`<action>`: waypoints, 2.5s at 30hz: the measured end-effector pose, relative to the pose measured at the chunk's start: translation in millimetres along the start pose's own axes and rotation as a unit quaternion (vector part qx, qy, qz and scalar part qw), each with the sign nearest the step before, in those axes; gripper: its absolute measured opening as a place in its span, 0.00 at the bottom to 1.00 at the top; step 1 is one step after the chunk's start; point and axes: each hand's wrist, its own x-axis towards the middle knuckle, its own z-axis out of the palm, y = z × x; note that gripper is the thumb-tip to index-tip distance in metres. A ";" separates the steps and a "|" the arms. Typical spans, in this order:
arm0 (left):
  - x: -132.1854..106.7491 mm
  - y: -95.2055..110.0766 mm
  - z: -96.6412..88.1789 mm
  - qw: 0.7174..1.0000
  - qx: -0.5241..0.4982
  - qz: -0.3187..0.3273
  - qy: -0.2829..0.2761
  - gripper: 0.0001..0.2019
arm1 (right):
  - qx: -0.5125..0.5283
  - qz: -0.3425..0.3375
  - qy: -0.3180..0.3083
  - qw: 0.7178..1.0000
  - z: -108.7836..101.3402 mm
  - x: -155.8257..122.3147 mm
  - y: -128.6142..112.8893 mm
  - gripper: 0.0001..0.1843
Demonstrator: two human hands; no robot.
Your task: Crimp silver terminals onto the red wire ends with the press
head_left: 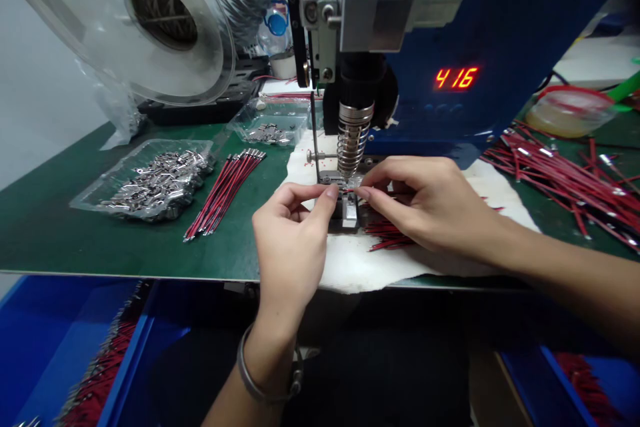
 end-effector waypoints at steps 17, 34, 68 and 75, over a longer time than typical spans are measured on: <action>0.1 1.1 -0.3 1.000 0.011 0.001 -0.005 0.08 | -0.004 0.007 -0.002 1.000 -0.7 0.1 -1.2 0.07; 0.4 1.1 -0.7 1.000 0.021 -0.003 0.003 0.09 | 0.016 0.001 0.003 1.000 0.0 -0.3 -0.5 0.06; -0.8 1.7 0.0 1.000 0.009 0.000 -0.005 0.09 | -0.007 -0.033 0.006 0.999 0.1 -0.2 3.3 0.06; -0.5 0.9 -0.9 1.000 0.003 0.009 -0.007 0.09 | -0.030 -0.055 0.013 0.998 -0.2 -1.2 6.8 0.07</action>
